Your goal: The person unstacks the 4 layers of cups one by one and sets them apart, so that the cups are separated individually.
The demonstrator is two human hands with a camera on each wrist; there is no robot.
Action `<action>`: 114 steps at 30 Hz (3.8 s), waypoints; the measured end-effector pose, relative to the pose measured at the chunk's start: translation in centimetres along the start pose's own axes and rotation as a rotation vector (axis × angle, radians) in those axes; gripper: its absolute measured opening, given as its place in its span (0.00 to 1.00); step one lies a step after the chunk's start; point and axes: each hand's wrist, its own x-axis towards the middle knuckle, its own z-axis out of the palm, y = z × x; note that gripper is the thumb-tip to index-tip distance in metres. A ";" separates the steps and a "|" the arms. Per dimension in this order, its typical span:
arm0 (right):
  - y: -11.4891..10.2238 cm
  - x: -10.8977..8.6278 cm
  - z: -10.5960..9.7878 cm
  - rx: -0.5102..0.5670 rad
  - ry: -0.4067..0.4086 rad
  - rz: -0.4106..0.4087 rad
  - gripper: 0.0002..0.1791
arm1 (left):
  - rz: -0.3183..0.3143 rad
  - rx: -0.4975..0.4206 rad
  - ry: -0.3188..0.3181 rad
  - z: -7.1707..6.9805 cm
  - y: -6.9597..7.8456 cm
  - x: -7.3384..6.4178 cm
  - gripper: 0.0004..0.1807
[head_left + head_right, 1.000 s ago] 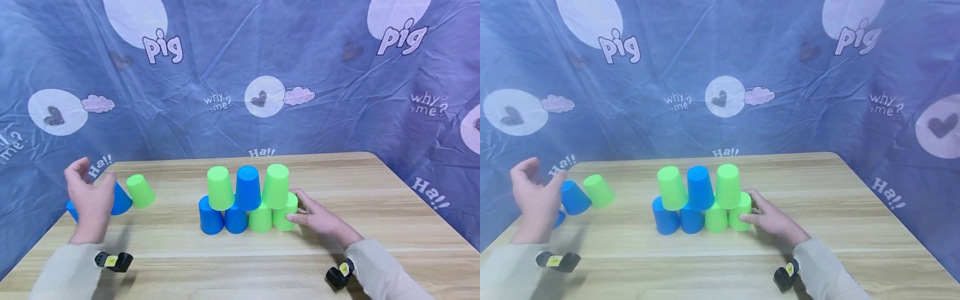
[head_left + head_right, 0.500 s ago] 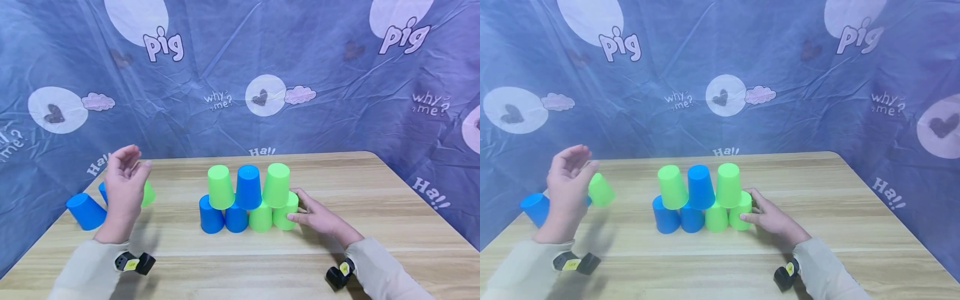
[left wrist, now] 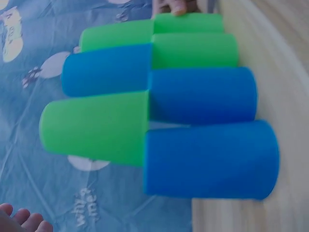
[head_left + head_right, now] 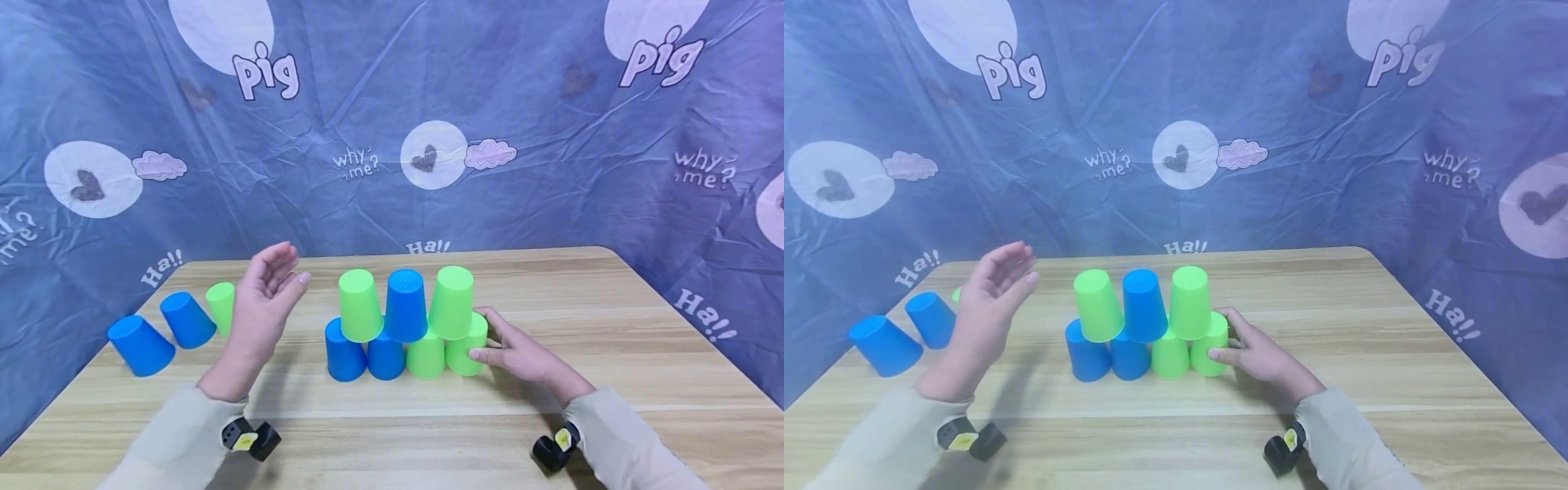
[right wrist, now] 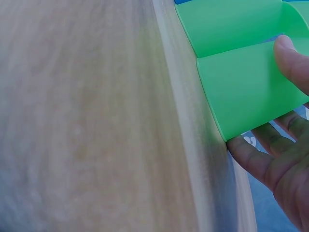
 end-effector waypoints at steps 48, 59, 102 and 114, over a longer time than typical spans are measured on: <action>-0.1 -0.2 0.0 -0.007 -0.004 -0.018 0.33 | -0.034 0.292 -0.241 4.4 -4.5 -2.0 0.38; -0.2 -0.2 -0.1 -0.007 -0.005 -0.014 0.33 | -0.019 0.294 -0.225 4.5 -4.5 -2.0 0.37; -0.2 -0.1 -0.1 -0.001 -0.009 -0.018 0.32 | 0.023 0.343 -0.043 -1.5 -4.4 -1.5 0.37; -0.1 -0.1 -0.1 -0.012 -0.013 -0.040 0.32 | -0.044 0.395 0.022 -4.1 -5.0 -2.0 0.38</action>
